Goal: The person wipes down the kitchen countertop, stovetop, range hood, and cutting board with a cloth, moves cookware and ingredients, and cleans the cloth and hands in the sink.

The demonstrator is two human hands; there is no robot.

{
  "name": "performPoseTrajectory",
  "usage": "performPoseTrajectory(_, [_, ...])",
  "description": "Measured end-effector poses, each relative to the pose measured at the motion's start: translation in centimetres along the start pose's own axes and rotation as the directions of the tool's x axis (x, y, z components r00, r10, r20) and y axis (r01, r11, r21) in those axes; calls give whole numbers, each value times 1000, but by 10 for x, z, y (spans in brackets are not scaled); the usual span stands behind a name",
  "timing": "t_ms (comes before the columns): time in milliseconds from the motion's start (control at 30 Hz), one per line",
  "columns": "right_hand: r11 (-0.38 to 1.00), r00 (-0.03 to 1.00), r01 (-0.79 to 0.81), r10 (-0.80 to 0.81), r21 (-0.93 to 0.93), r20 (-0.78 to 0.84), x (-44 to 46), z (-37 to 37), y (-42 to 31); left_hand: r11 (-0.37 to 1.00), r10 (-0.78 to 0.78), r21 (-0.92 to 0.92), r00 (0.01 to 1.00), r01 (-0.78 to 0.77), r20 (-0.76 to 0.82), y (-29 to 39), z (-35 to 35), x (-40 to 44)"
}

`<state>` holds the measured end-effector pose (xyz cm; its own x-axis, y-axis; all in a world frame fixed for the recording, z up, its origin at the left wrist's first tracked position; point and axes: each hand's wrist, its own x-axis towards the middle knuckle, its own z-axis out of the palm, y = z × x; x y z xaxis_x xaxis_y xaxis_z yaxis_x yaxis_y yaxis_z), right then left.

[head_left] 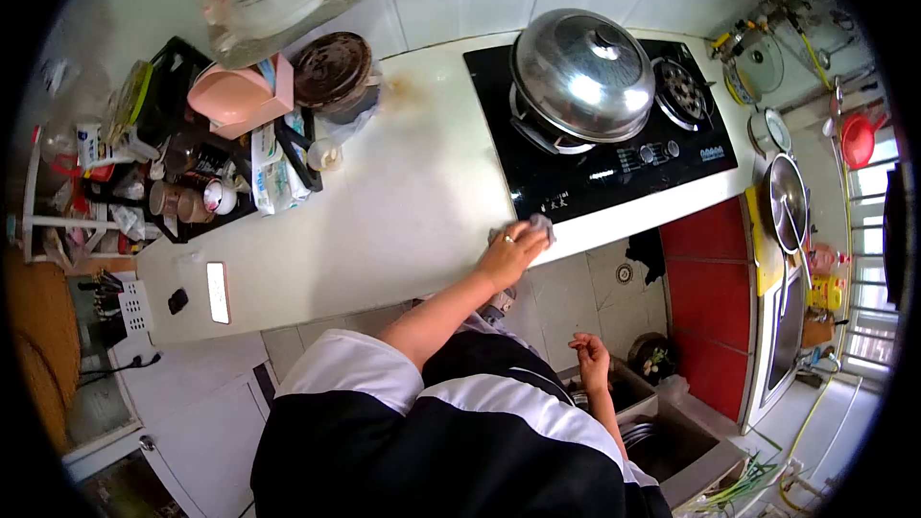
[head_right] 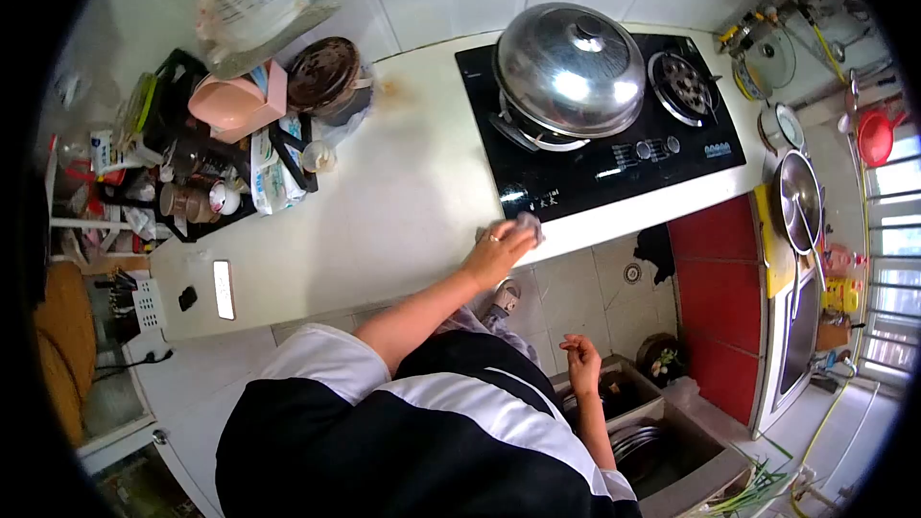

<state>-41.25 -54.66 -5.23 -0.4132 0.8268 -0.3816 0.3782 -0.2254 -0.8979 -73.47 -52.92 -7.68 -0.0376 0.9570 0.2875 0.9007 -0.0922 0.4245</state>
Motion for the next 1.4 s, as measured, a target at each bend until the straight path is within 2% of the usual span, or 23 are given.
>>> performPoseTrajectory(33, [987,999,-12,20,-159,45,2,3,-8,998,17,-66,999,-20,-36,3,-6,-7])
performPoseTrajectory(67, [958,998,-4,21,-287,57,1,4,-17,988,-24,-151,999,29,34,-4,-12,-11])
performPoseTrajectory(100, [955,998,6,14,-296,65,2,6,-25,969,-57,-233,993,80,107,-11,-20,-9])
performPoseTrajectory(167, [926,985,30,36,-376,166,5,10,-33,914,-331,-311,922,261,-198,-36,-27,9])
performPoseTrajectory(233, [925,985,65,0,-375,171,10,15,-32,852,-517,-223,690,474,-507,-69,-40,47])
performPoseTrajectory(300, [948,982,56,4,-315,187,14,22,-37,863,-442,-26,729,504,-523,-114,-41,68])
performPoseTrajectory(333, [955,982,40,17,-293,190,15,30,-55,861,-447,-33,726,507,-523,-117,-40,71])
performPoseTrajectory(433, [979,976,33,12,-202,220,21,34,-52,855,-519,-106,838,508,-168,-101,-40,59])
performPoseTrajectory(500, [980,972,34,13,-194,235,24,36,-55,885,-451,42,878,463,-158,-59,-16,28])
performPoseTrajectory(533, [981,974,23,21,-192,225,25,35,-53,903,-426,58,904,426,-21,-38,-18,12])
performPoseTrajectory(600, [986,971,12,28,-164,237,26,34,-41,968,-248,6,959,251,-135,-25,-22,-11])
performPoseTrajectory(633, [990,973,0,33,-142,229,31,33,-35,979,-193,48,975,199,-105,-33,-29,-13])
performPoseTrajectory(700, [979,961,-45,96,-198,257,35,33,-36,955,-209,195,973,224,-94,-54,-49,-6])
performPoseTrajectory(833, [978,936,46,28,-202,351,54,44,-43,783,-523,254,822,568,-226,-122,-92,-6])
performPoseTrajectory(900, [974,912,82,13,-213,410,62,54,-62,739,-574,219,765,637,-292,-136,-109,-39])
performPoseTrajectory(933, [941,902,122,29,-317,432,65,60,-77,686,-619,220,714,694,-327,-139,-114,-59])
performPoseTrajectory(1000, [897,889,167,42,-409,456,74,72,-90,564,-657,352,664,747,-356,-137,-132,-111])
performPoseTrajectory(1067, [872,881,205,33,-444,472,81,71,-92,312,-758,450,505,836,-413,-148,-141,-170])
performPoseTrajectory(1133, [881,879,205,26,-426,476,84,70,-90,135,-801,397,335,908,-496,-164,-168,-227])
performPoseTrajectory(1200, [889,880,212,7,-407,475,86,69,-85,78,-770,258,222,963,-599,-187,-173,-299])
performPoseTrajectory(1233, [892,878,215,2,-398,479,84,67,-80,-24,-819,78,26,997,-574,-175,-189,-306])
performPoseTrajectory(1333, [902,867,209,7,-377,498,80,67,-61,-72,-749,57,-17,996,-663,-171,-163,-319])
performPoseTrajectory(1400, [889,857,201,45,-413,513,73,70,-57,76,-779,151,153,986,-609,-144,-133,-273])
